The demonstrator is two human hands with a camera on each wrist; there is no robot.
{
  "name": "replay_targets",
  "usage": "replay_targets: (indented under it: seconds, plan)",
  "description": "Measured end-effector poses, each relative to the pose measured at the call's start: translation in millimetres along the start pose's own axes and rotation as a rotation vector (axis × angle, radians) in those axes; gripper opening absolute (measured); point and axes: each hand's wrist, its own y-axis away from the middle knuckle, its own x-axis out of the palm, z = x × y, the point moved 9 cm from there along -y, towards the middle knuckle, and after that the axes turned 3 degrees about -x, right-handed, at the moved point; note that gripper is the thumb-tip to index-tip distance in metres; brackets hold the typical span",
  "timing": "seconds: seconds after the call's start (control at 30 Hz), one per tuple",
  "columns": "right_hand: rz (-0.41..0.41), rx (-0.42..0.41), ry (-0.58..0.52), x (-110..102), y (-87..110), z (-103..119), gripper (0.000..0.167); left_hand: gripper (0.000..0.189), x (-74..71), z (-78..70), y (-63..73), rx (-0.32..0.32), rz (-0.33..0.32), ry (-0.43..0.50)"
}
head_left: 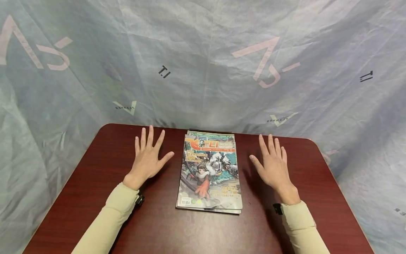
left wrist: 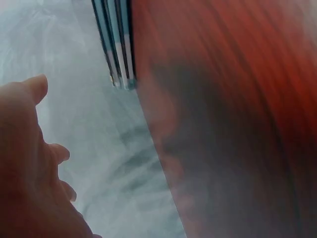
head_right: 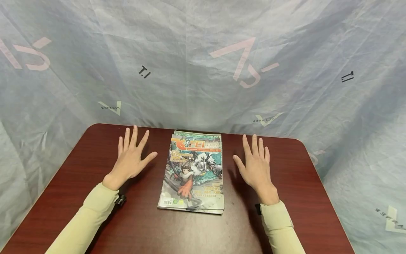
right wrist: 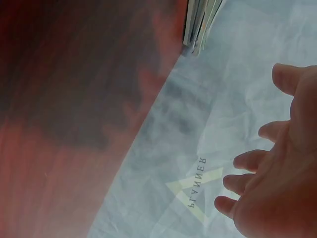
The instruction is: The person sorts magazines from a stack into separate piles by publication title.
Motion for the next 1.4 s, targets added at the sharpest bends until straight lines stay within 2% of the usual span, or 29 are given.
replay_targets:
  seconds: [0.17,0.43,0.8,0.93,1.13,1.4]
  plan:
    - [-0.017,0.013,-0.052,2.6,3.5,3.6,0.084,0.093,2.0,-4.9,3.8,-0.003,-0.011,0.062]
    - [-0.030,0.052,-0.183,8.0,8.2,10.9,0.083,0.092,17.5,-8.7,7.7,-0.041,0.024,0.169]
    - [-0.152,0.036,-0.301,11.6,13.2,17.6,0.078,0.089,31.9,-26.3,10.3,-0.036,0.042,0.273]
    - [-0.145,0.035,-0.320,18.1,16.0,20.3,0.078,0.087,37.4,-30.6,13.0,-0.044,0.061,0.336]
    - [-0.114,0.054,-0.353,27.3,18.8,21.9,0.080,0.087,48.1,-30.1,17.2,-0.096,0.109,0.441]
    - [-0.081,0.040,-0.398,35.5,21.3,28.2,0.079,0.085,60.7,-33.6,22.8,-0.112,0.146,0.589]
